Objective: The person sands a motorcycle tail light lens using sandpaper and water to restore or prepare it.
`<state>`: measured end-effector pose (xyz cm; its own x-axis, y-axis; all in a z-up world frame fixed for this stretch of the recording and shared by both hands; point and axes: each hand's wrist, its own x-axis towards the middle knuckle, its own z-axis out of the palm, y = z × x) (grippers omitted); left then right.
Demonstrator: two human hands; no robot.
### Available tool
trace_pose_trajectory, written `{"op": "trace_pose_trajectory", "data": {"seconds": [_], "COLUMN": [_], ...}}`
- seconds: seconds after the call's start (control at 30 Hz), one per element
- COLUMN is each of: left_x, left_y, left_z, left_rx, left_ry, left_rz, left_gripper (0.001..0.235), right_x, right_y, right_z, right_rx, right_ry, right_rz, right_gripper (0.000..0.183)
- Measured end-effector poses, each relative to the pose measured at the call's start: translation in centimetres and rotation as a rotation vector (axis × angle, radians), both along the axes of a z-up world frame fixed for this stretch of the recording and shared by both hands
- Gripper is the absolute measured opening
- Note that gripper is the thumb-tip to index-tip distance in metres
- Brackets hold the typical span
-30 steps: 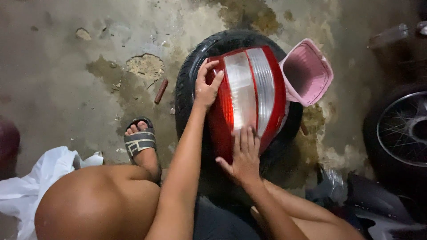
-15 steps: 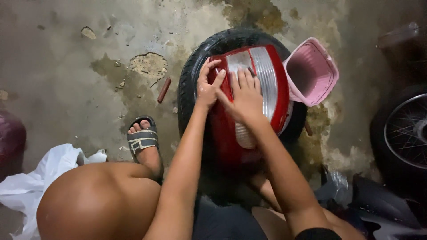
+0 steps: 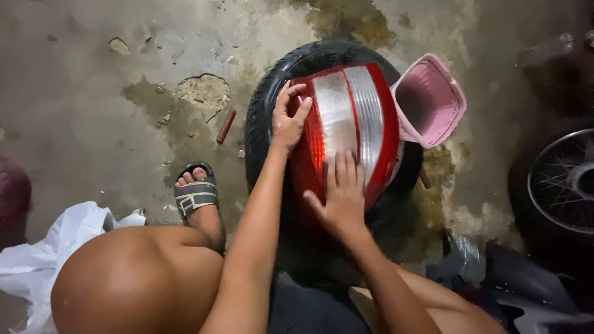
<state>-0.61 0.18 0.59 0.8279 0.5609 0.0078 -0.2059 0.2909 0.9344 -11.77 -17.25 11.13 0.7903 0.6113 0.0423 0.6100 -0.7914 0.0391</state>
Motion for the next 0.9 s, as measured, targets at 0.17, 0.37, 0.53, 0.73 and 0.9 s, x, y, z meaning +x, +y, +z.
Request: {"op": "trace_pose_trajectory", "data": {"seconds": [0.17,0.37,0.53,0.73,0.9], "left_x": [0.0,-0.3,0.1,0.2,0.5], "left_y": [0.0,0.1,-0.1,-0.3,-0.4], "left_z": [0.0,0.5,-0.2,-0.6,-0.8], "left_rx": [-0.002,-0.003,0.001,-0.005,0.046], "left_ry": [0.009,0.002,-0.003,0.006,0.022], "left_rz": [-0.006,-0.002,-0.004,0.005,0.012], "left_gripper": [0.036,0.036,0.035,0.035,0.033], "right_x": [-5.9,-3.1,4.9,15.0,18.3], "right_y": [-6.0,-3.9,1.0,6.0,7.8], "right_z": [-4.6,-1.4,1.2,-0.3,-1.2], "right_rx": [-0.078,-0.053,-0.013,-0.25,-0.298], "right_ry": [0.0,0.029,0.043,0.147,0.287], "right_rz": [-0.037,-0.023,0.016,-0.046,-0.148], "right_gripper": [0.104,0.101,0.091,0.094,0.089]}}
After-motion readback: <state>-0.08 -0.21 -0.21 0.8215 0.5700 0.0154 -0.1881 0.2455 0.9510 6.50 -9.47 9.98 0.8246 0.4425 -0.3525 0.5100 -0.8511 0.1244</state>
